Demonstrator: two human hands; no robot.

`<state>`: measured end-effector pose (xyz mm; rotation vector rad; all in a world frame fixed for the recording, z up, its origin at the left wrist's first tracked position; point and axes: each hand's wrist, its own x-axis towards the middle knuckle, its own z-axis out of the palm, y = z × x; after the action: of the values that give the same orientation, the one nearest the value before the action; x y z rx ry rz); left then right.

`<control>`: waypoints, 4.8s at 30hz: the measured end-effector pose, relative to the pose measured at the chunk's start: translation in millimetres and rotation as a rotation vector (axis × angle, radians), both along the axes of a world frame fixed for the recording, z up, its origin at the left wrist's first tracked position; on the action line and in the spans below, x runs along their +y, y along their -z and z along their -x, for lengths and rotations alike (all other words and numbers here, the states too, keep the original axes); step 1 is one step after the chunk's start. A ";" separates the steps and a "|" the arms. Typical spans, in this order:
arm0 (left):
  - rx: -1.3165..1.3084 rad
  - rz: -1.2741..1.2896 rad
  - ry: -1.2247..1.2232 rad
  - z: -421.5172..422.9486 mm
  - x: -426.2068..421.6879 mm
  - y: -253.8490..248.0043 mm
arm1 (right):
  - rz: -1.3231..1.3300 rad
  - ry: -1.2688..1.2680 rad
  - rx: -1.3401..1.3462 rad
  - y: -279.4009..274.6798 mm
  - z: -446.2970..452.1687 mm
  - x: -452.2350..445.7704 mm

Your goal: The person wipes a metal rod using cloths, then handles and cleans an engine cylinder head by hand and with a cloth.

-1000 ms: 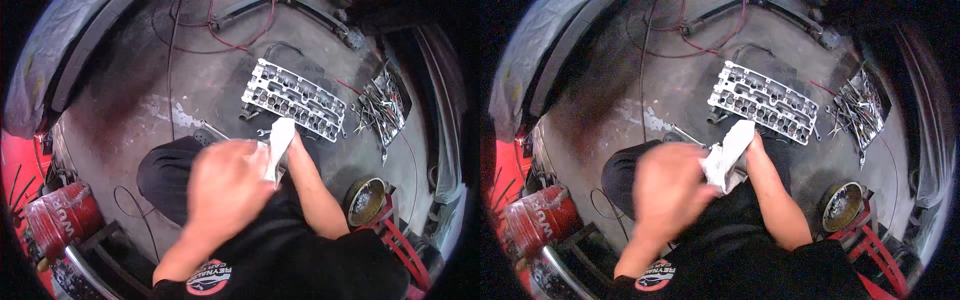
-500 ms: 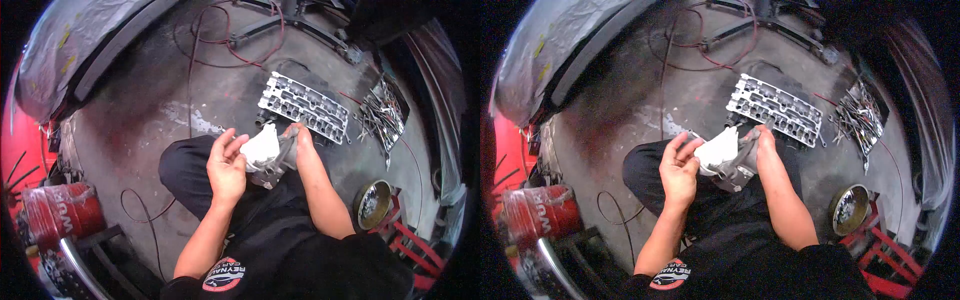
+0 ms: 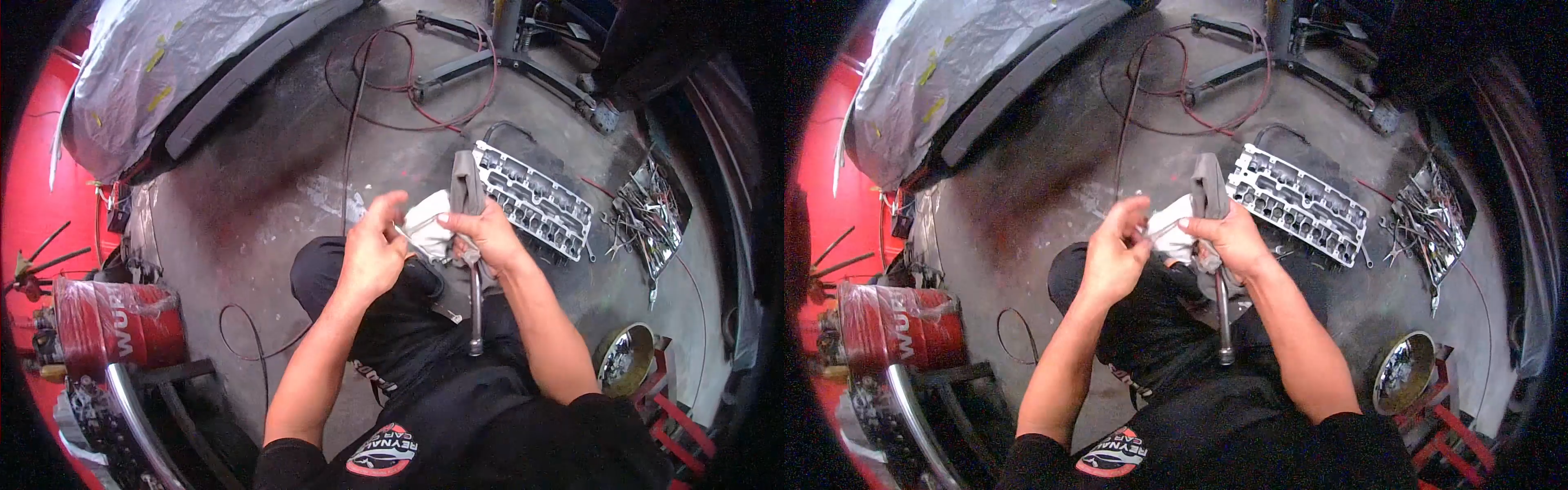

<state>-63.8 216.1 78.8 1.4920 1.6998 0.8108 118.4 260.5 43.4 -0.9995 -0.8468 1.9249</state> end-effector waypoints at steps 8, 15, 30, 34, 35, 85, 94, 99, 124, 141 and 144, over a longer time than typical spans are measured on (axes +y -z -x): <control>-0.885 0.298 -0.207 -16.8 10.8 22.3 | -0.312 0.025 -0.279 -49.9 -11.5 23.6; -0.931 -0.144 -0.245 -8.7 49.1 22.1 | -0.445 0.096 -0.522 -73.4 -17.3 52.1; -0.989 -0.042 0.155 55.3 41.2 -16.3 | -0.107 0.073 -0.289 -87.7 -19.1 83.2; -1.424 0.063 -0.082 23.8 43.8 1.1 | -0.196 0.037 -0.355 -71.2 -19.0 87.9; -1.464 0.079 -0.066 16.3 40.7 5.5 | -0.241 0.067 -0.429 -66.9 -21.1 84.3; -0.100 -0.017 0.001 -82.6 -77.4 44.1 | 0.638 0.575 0.183 142.5 -32.3 11.5; -0.014 0.264 -0.163 -88.8 -62.6 70.2 | 0.801 0.484 0.033 186.3 8.6 7.9; -0.304 0.449 -0.380 -100.9 -3.7 94.3 | 0.804 0.550 0.079 196.6 7.0 53.2; -0.458 0.855 -0.765 -157.8 131.2 97.3 | 1.258 0.408 0.309 223.9 -28.2 131.8; -0.121 0.918 -0.650 -178.4 177.9 91.0 | 1.327 0.460 0.545 221.9 -42.3 147.7; 0.013 0.902 -0.517 -174.9 187.1 88.6 | 1.337 0.469 0.601 228.8 -42.4 145.3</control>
<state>111.1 403.2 -9.8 0.4533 2.0812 0.1817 160.8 405.8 -185.4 -1.0280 1.0899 2.0480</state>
